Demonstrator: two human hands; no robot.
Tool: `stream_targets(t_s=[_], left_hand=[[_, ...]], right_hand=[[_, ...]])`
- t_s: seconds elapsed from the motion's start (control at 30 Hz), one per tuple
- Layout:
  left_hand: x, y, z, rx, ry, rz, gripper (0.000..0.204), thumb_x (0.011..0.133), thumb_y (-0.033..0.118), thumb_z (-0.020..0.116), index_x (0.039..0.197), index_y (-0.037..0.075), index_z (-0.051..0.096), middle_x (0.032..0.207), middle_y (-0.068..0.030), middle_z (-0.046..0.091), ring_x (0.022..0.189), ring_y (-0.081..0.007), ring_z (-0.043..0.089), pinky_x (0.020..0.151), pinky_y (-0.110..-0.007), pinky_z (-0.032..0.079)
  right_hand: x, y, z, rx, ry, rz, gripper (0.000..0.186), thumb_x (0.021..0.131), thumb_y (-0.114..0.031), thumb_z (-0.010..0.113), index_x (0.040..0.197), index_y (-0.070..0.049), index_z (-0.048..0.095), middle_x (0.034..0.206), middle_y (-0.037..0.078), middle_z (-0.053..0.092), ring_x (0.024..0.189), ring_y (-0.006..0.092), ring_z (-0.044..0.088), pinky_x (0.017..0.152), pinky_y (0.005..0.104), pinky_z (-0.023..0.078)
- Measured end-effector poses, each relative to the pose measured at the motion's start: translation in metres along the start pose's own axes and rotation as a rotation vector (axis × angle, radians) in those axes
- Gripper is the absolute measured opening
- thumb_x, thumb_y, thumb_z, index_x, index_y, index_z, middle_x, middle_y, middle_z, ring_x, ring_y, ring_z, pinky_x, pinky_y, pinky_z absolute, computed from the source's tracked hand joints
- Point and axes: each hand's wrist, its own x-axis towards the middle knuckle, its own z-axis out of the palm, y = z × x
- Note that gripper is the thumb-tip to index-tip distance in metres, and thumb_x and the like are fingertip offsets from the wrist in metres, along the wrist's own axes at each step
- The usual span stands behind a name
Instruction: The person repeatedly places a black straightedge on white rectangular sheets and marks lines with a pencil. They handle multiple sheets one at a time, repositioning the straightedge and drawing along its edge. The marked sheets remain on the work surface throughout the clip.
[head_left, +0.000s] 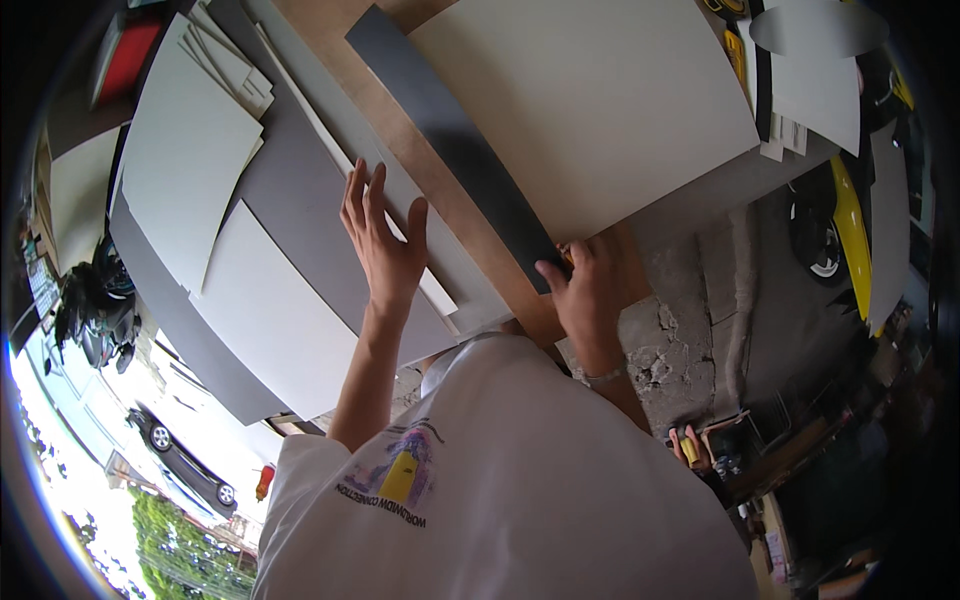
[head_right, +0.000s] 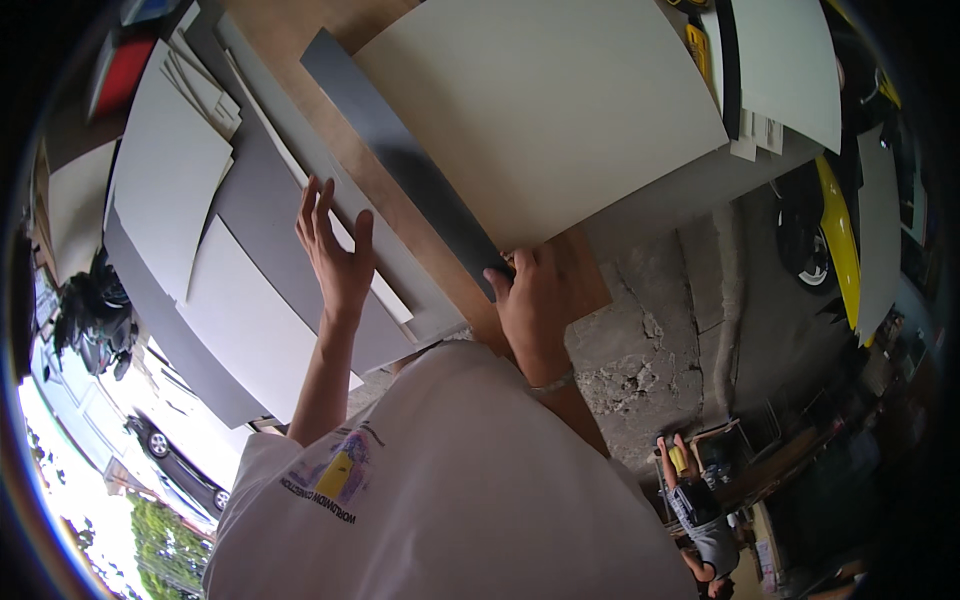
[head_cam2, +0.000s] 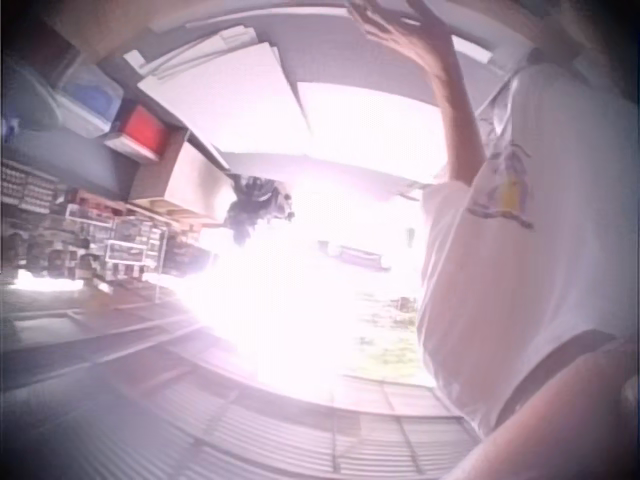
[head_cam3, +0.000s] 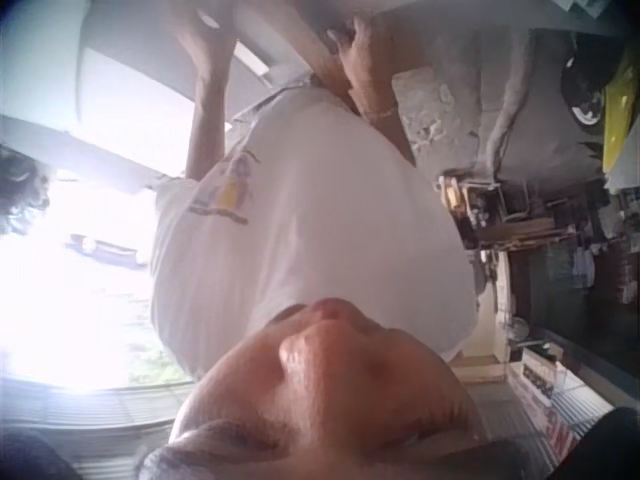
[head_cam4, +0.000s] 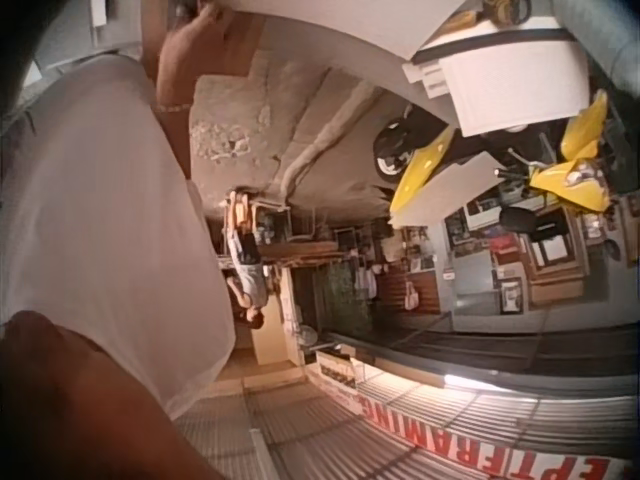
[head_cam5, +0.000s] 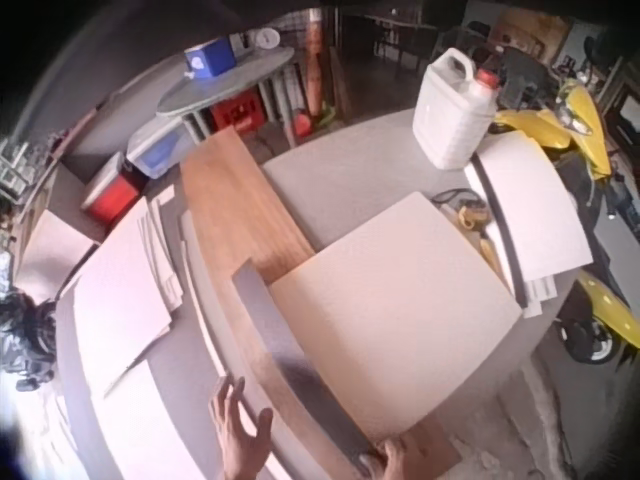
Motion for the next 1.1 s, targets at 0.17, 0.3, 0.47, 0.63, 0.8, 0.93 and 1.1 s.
stream_targets(t_s=[0.17,0.3,0.47,0.63,0.8,0.93,1.1], left_hand=[[0.023,0.026,0.021,0.029,-0.111,0.165,0.051,0.101,0.005,0.06,0.151,0.01,0.049,0.164,-0.0187,0.038,0.154,-0.0413,0.031,0.126,-0.057,0.027],[0.107,0.046,0.081,0.126,-0.093,0.38,0.066,0.101,0.034,0.067,0.154,0.004,0.043,0.164,-0.027,0.035,0.153,-0.0448,0.032,0.125,-0.057,0.027],[0.24,0.076,0.129,0.183,-0.011,0.302,0.086,0.084,0.051,0.084,0.139,-0.007,0.055,0.148,-0.0262,0.05,0.142,-0.0405,0.043,0.119,-0.053,0.036],[0.311,0.081,0.092,-0.013,-0.523,-0.059,0.078,0.086,0.049,0.083,0.139,-0.004,0.059,0.147,-0.0252,0.055,0.141,-0.0377,0.047,0.118,-0.053,0.037],[0.25,0.031,0.014,-0.432,-0.449,-0.25,0.055,0.098,0.041,0.073,0.134,0.001,0.066,0.128,-0.0155,0.07,0.117,-0.0238,0.066,0.101,-0.042,0.053],[0.135,-0.001,-0.024,-0.84,-0.039,-0.562,0.029,0.102,0.016,0.069,0.125,0.0,0.071,0.103,-0.0113,0.075,0.086,-0.0155,0.071,0.073,-0.032,0.06],[0.053,0.033,0.014,-1.078,-0.081,-0.71,0.013,0.106,0.018,0.063,0.109,0.005,0.066,0.084,-0.0011,0.067,0.07,-0.0098,0.064,0.062,-0.027,0.052]], right_hand=[[0.008,0.043,-0.099,0.504,-0.239,0.228,0.036,0.096,-0.037,0.079,0.095,-0.002,0.073,0.079,0.004,0.067,0.076,0.0133,0.064,0.071,0.03,0.049],[-0.032,0.079,-0.15,0.642,0.245,0.246,0.036,0.097,-0.038,0.079,0.103,-0.004,0.07,0.081,-0.006,0.057,0.072,0.0045,0.048,0.064,0.0237,0.04],[-0.059,0.105,-0.157,0.719,0.383,0.341,0.033,0.098,-0.034,0.079,0.112,-0.007,0.066,0.081,-0.011,0.047,0.067,-0.0007,0.036,0.056,0.0201,0.027],[-0.061,0.096,-0.145,0.869,0.413,0.273,0.032,0.098,-0.033,0.079,0.112,-0.007,0.067,0.089,-0.01,0.049,0.071,-0.0007,0.035,0.057,0.0197,0.026],[-0.06,0.085,-0.142,0.762,0.352,0.193,0.025,0.1,-0.029,0.077,0.106,-0.008,0.064,0.086,-0.009,0.046,0.071,0.0012,0.034,0.058,0.02,0.025],[-0.047,0.064,-0.128,0.659,0.275,0.046,0.02,0.104,-0.025,0.072,0.105,-0.007,0.064,0.084,-0.007,0.046,0.073,0.0026,0.038,0.061,0.021,0.03],[-0.01,0.023,-0.077,0.511,0.14,-0.024,0.024,0.104,-0.025,0.07,0.115,-0.004,0.067,0.085,-0.004,0.054,0.074,0.006,0.045,0.064,0.0235,0.038]])
